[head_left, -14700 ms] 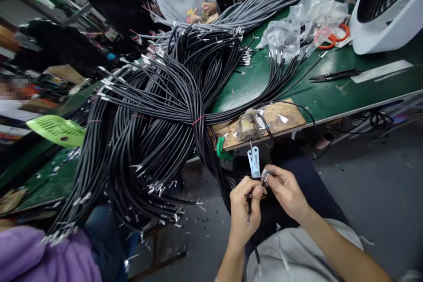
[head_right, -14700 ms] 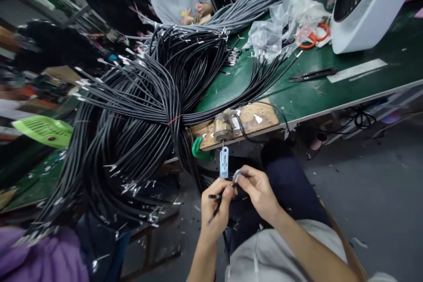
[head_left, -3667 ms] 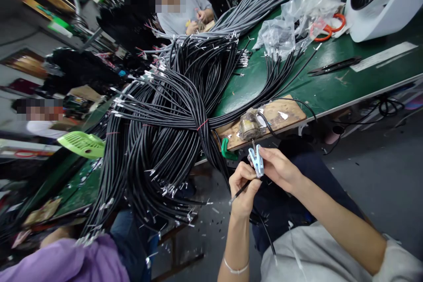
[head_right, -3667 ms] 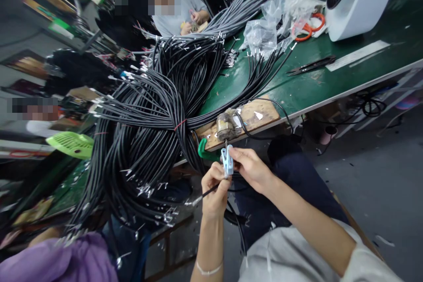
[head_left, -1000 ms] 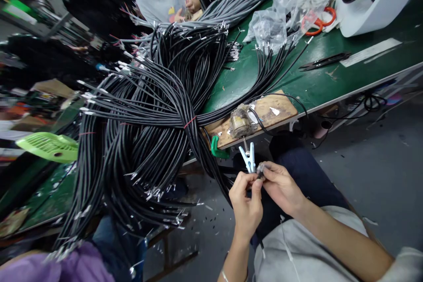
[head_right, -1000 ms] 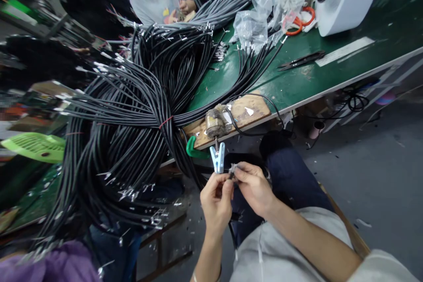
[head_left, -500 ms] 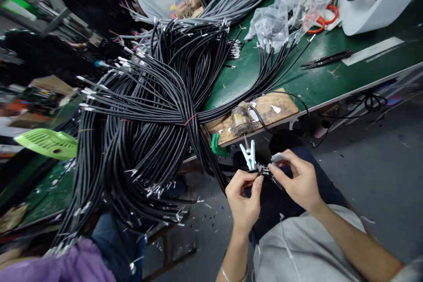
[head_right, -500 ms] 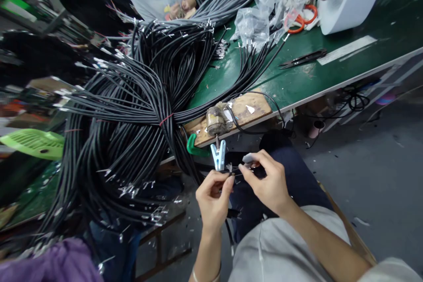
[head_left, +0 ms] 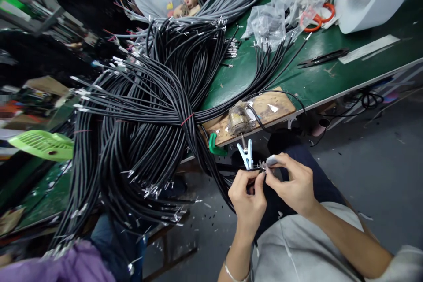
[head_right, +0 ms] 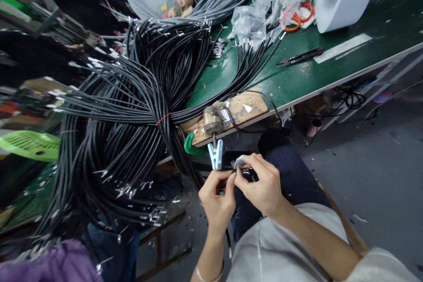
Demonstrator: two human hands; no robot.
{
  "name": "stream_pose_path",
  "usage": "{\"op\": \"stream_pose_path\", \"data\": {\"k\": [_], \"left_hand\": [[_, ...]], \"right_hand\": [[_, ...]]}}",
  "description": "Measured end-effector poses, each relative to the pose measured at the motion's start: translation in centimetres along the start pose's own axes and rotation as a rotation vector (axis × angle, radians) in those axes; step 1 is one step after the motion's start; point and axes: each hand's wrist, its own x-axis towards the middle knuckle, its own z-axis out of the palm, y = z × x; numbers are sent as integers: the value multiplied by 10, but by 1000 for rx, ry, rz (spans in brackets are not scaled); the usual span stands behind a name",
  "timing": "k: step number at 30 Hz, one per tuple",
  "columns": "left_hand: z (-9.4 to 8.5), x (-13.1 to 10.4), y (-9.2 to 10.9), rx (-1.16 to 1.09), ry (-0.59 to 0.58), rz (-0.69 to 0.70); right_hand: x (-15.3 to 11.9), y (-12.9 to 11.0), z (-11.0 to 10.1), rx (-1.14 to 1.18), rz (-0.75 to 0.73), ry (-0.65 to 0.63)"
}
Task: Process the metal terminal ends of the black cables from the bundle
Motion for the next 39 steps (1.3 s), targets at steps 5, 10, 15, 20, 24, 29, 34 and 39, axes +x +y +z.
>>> {"op": "stream_pose_path", "data": {"k": [5,10,15,20,24,29,34,39], "left_hand": [[-3,2,-1,64,-32,18],[4,1,-10,110,-58,46],[-7,3,-11,-1,-139,-36],[-19,6,-8,-15,-226,45],[-16,3,-8,19,-70,138],[-12,1,-7,-87,-32,154],[-24,4,-4,-168,-240,-40],[-31,5,-10,-253,-330,-200]], "right_hand": [[-2,0,2,149,28,-26],[-1,-1,-4,175,-38,-48],[8,25,-9,401,264,-229],[14,29,-3,596,265,-447],[6,17,8,691,361,-279],[-2,20,18,983,491,-319],[7,29,10,952,306,-564],[14,31,7,767,128,-587]]}}
